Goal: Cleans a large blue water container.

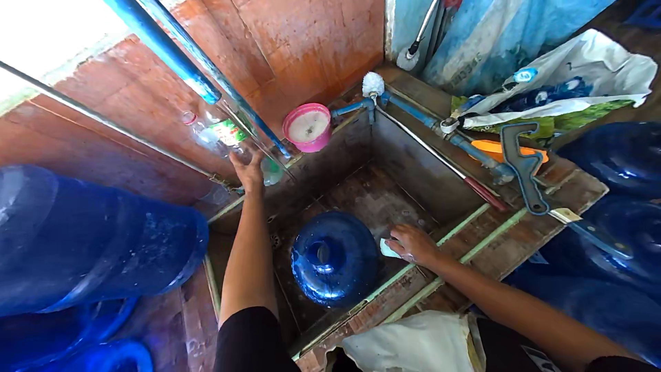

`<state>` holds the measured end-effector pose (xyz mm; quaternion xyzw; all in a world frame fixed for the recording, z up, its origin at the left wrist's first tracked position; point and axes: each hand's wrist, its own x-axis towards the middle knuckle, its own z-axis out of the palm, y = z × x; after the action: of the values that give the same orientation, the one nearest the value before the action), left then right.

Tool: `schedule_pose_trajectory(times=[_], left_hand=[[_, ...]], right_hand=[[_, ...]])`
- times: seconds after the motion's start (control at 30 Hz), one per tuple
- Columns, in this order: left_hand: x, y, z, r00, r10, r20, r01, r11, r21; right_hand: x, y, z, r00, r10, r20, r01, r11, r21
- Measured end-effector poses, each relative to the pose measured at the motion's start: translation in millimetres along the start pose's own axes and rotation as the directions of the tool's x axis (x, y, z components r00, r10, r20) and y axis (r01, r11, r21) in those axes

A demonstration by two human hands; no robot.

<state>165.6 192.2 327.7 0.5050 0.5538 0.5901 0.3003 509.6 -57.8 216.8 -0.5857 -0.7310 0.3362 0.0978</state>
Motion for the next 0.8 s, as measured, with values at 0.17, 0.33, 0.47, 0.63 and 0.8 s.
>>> schedule_pose_trajectory(times=[0.17, 0.33, 0.47, 0.63, 0.8], left_hand=[[24, -38, 22, 0.992, -0.052, -0.113, 0.052, 0.999, -0.004], [45, -72, 39, 0.977, -0.076, -0.197, 0.092, 0.993, 0.073], [59, -87, 43, 0.989, 0.005, -0.146, 0.017, 0.989, 0.146], [45, -76, 39, 0.989, 0.052, -0.140, -0.013, 0.964, 0.265], [0, -42, 39, 0.985, 0.056, -0.160, 0.023, 0.890, 0.456]], right_hand=[[-1, 4, 5, 0.998, -0.020, -0.064, 0.019, 1.000, -0.025], [0, 5, 9, 0.994, -0.010, -0.109, 0.008, 1.000, -0.013], [0, 7, 14, 0.989, -0.022, -0.150, 0.018, 0.999, -0.028], [1, 3, 8, 0.996, 0.036, -0.084, -0.036, 0.999, 0.008], [2, 7, 9, 0.992, 0.026, -0.126, -0.021, 0.999, 0.038]])
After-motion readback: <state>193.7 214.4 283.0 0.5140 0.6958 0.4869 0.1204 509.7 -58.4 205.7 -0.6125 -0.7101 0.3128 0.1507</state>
